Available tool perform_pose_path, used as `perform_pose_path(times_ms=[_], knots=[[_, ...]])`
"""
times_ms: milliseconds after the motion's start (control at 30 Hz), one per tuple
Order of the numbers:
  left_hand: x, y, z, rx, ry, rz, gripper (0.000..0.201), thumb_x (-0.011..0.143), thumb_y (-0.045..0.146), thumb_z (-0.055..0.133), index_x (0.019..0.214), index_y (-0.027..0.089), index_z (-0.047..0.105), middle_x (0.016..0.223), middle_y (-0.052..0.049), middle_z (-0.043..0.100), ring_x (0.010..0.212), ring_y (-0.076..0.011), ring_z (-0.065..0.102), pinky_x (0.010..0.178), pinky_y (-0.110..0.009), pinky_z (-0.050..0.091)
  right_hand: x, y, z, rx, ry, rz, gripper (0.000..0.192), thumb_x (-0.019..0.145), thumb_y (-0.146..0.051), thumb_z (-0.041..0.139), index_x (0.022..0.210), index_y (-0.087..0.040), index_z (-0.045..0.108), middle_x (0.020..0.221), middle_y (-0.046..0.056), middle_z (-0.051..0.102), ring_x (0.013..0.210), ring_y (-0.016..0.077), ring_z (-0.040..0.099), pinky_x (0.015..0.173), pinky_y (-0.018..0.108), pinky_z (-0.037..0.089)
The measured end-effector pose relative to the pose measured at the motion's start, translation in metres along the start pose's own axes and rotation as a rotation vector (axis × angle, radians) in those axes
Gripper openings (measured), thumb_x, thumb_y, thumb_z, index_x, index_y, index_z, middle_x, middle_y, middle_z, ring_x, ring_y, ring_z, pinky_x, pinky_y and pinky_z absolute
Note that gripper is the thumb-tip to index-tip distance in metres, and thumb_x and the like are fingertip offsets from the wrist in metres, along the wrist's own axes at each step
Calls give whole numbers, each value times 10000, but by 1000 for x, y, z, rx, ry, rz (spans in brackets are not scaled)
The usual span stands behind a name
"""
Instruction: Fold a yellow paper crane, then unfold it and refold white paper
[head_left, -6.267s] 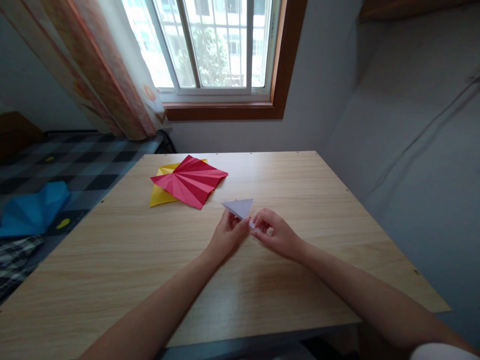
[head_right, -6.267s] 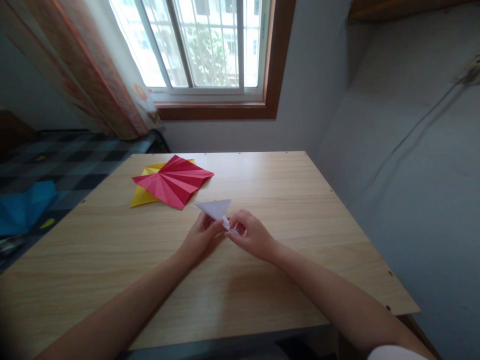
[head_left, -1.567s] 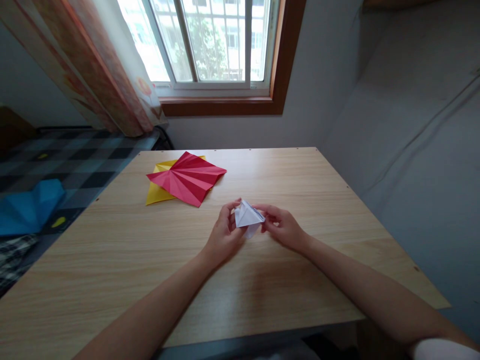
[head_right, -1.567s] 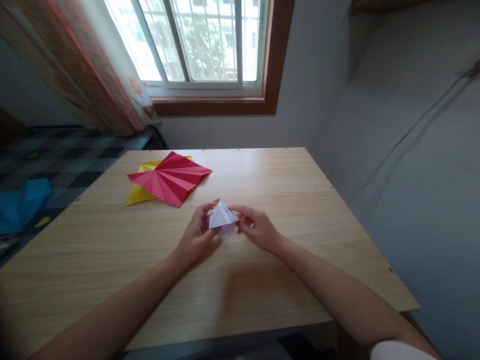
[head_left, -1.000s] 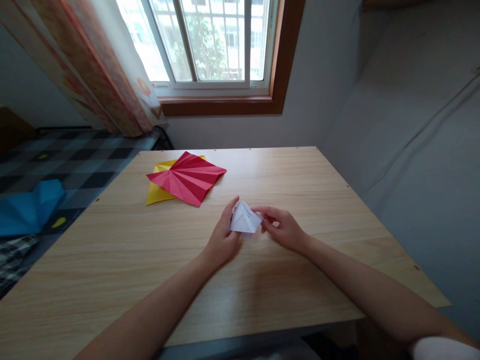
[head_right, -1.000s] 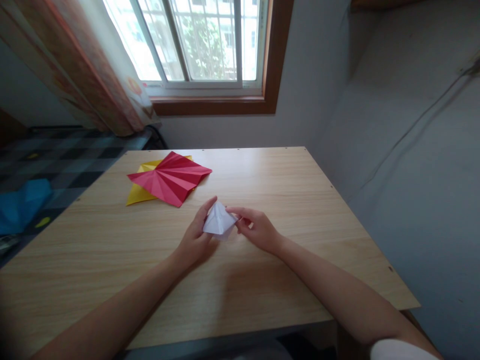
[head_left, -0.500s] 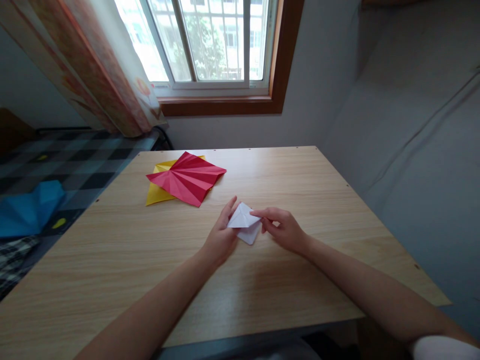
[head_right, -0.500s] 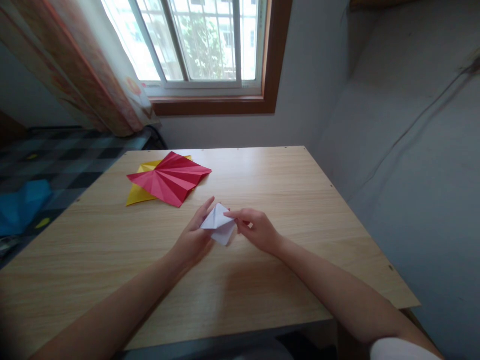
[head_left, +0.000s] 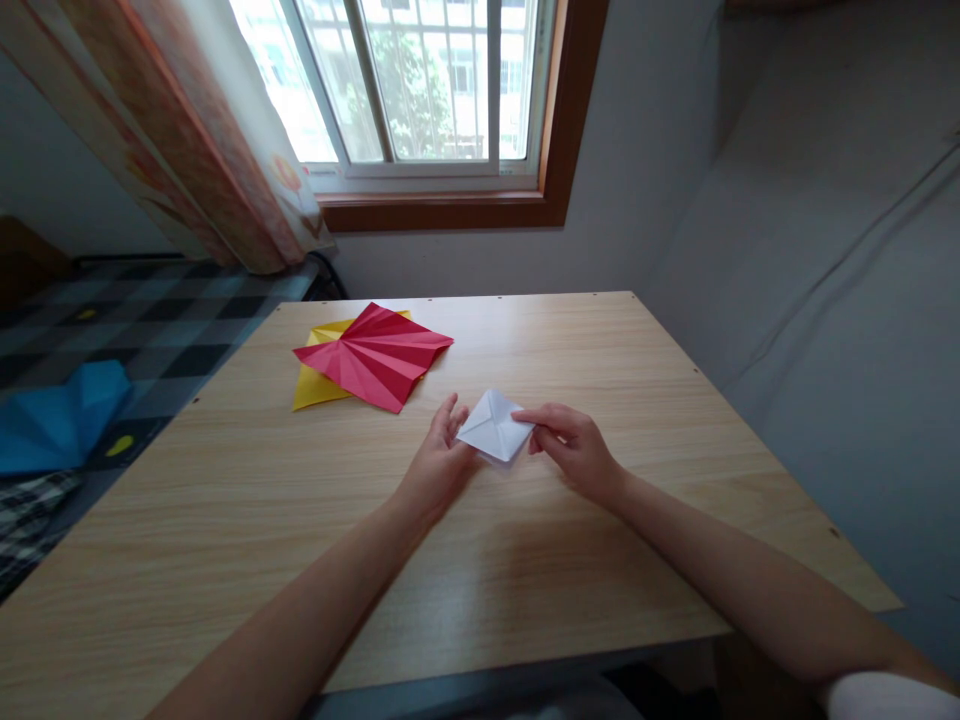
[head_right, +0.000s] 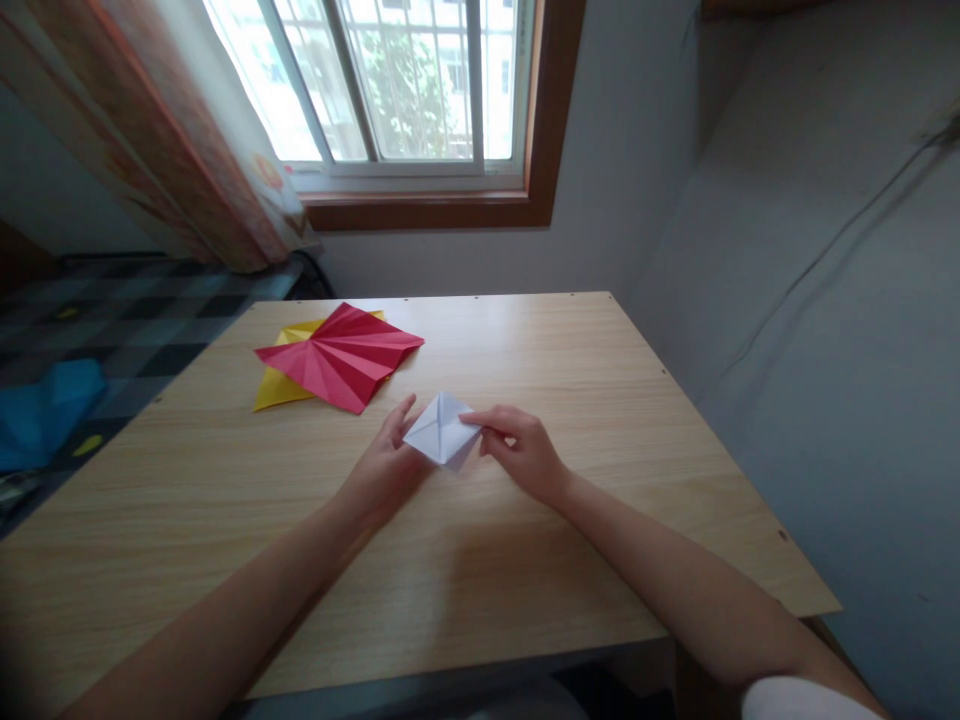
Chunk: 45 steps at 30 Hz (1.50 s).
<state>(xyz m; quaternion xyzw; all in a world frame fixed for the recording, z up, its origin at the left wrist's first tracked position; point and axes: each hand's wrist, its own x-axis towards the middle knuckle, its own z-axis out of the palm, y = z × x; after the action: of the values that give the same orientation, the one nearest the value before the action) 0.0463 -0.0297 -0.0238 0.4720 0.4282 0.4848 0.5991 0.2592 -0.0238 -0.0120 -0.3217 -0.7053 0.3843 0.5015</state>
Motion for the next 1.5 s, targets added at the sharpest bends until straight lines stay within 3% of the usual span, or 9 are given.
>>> perform_pose_path(times_ms=[200,367,467,633,933,1067,1200,1300,1500], knots=[[0,7,-1,89,7,83,931,770,441,760,1523,277,238,1611,-188,209,1372,-329,436,1071,-460,433,1,1,0,54,67,10,291,901,-190,563,1126,-261,734,815,19,654,656,115,609,617,260,510],[-3,16,1,66,-128,149,929,754,388,787,1511,294,257,1614,-161,199,1391,-317,404,1077,-450,435,8,9,0,252,202,241,269,833,-261,621,1059,-202,754,636,-13,643,547,110,573,549,254,493],[-5,15,2,85,-174,207,835,813,333,734,1506,306,269,1593,-139,264,1392,-291,404,1086,-449,428,12,13,-2,374,240,373,290,775,-284,651,1027,-191,759,665,-3,675,528,104,571,516,239,478],[-8,15,3,175,-106,236,638,901,305,615,1475,264,340,1538,-135,381,1334,-254,476,1089,-421,427,12,13,-1,483,155,443,295,734,-283,692,1009,-203,763,675,-8,689,528,94,578,515,217,484],[-7,16,3,286,30,224,641,825,362,685,1395,253,413,1460,-137,427,1171,-225,557,856,-321,541,9,12,5,369,12,357,305,778,-365,717,1008,-168,745,646,2,670,536,114,594,520,237,505],[-5,20,2,389,152,186,516,750,378,747,1183,189,540,1066,-67,613,820,-150,596,653,-244,507,8,16,6,337,68,308,329,774,-355,722,1051,-178,741,708,14,698,538,108,591,513,237,506],[-8,25,5,420,-12,94,249,791,394,687,780,152,630,689,-7,620,631,-134,558,578,-231,439,7,18,5,299,126,281,278,780,-323,704,1026,-205,757,830,31,738,594,112,610,540,244,525],[-12,29,10,365,-119,64,272,814,408,654,860,145,702,766,-41,692,688,-167,616,622,-258,475,6,18,5,267,153,272,259,783,-308,700,1015,-212,765,896,43,753,628,124,635,556,252,545],[-16,34,15,300,-176,47,214,764,331,686,869,150,731,821,-66,736,779,-220,668,698,-316,532,6,19,5,206,191,277,255,812,-308,671,1025,-205,766,864,43,753,605,134,651,560,270,567]])
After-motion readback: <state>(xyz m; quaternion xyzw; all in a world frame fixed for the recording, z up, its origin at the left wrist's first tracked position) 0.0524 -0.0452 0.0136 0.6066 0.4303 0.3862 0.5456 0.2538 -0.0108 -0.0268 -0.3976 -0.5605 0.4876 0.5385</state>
